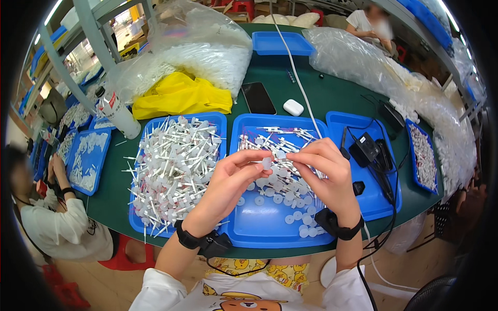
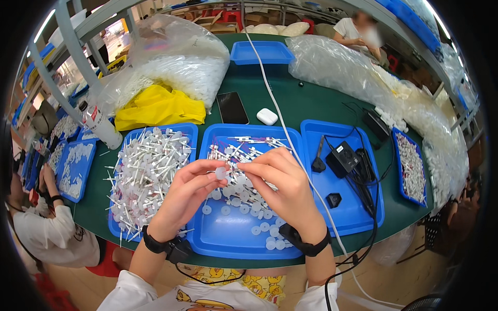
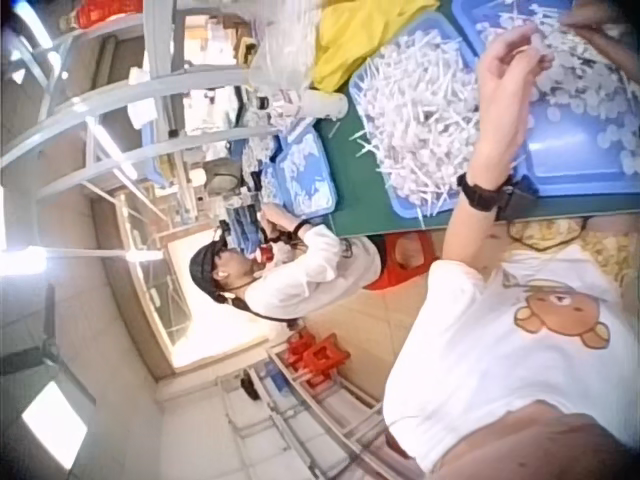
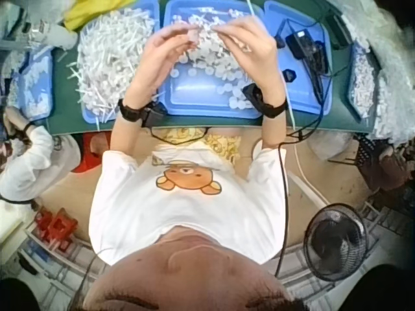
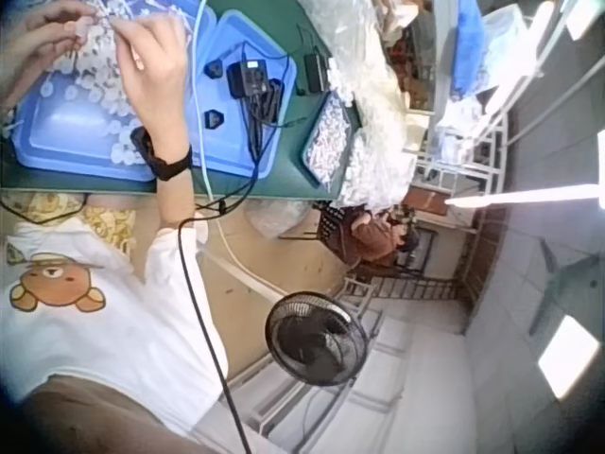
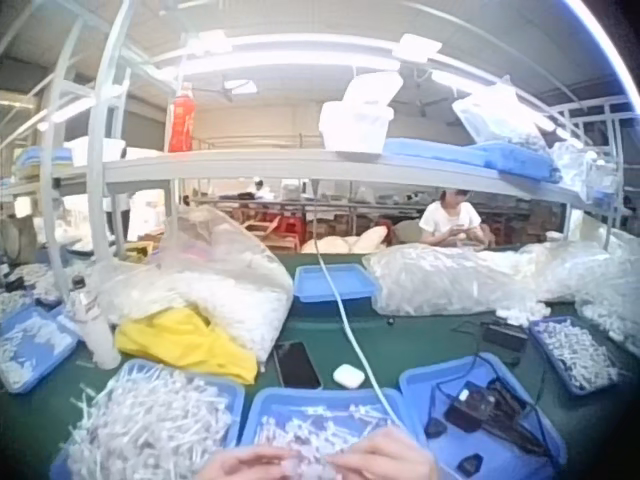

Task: The person repeatedly picks small white circular discs and thin white sticks from blue trays, inserts the sticks into the discs, and places the assembled units back into the trays. The process is continuous and repetitive throughout the clip.

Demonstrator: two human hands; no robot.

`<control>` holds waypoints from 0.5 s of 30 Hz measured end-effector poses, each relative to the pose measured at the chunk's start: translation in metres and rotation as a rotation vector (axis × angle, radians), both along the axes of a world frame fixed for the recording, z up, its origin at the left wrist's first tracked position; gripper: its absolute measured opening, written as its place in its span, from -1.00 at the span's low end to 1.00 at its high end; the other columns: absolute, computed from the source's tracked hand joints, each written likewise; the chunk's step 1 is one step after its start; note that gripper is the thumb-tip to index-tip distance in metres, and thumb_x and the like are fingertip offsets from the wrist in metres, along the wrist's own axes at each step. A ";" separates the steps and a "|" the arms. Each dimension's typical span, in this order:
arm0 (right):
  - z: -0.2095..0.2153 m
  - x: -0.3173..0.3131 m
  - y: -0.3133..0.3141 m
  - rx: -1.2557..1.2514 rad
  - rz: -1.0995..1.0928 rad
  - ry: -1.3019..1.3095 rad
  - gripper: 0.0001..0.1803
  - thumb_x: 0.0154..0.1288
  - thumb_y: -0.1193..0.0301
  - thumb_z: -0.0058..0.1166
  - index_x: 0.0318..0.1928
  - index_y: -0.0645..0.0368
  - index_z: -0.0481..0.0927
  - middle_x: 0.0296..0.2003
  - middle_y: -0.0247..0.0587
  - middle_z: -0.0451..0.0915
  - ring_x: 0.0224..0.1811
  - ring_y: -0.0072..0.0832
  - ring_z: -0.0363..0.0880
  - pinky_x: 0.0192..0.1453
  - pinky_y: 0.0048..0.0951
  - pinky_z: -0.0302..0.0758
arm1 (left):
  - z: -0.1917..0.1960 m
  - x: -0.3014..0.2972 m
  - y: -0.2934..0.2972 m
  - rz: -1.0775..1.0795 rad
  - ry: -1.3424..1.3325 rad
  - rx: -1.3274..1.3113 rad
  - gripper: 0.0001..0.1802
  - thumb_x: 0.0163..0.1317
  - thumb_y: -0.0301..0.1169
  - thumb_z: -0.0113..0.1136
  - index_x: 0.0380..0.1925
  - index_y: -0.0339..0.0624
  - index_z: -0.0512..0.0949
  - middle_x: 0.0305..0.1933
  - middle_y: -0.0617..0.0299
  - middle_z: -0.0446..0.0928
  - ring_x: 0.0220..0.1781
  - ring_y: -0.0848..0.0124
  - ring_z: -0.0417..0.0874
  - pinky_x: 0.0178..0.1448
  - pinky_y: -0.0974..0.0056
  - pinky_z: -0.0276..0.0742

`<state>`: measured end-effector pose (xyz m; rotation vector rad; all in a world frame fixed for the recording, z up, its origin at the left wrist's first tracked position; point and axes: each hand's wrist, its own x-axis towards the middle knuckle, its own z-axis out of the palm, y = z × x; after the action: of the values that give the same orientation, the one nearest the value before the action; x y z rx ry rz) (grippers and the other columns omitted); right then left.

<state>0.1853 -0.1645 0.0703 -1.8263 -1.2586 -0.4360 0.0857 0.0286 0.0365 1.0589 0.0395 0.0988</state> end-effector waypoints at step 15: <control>-0.004 0.000 -0.002 -0.023 0.050 0.045 -0.86 0.15 0.54 0.34 -0.24 0.20 0.73 -0.43 -0.23 0.67 -0.39 -0.32 0.62 -0.24 -0.37 0.48 | 0.002 -0.001 -0.007 0.086 -0.158 0.336 -0.66 0.31 -0.65 0.21 0.10 -0.40 0.60 0.10 0.00 0.62 0.08 0.28 0.70 0.21 0.25 0.61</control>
<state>0.1852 -0.1667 0.0660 -1.8100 -1.2806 -0.3520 0.0851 0.0213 0.0382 1.3824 -0.0774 0.2736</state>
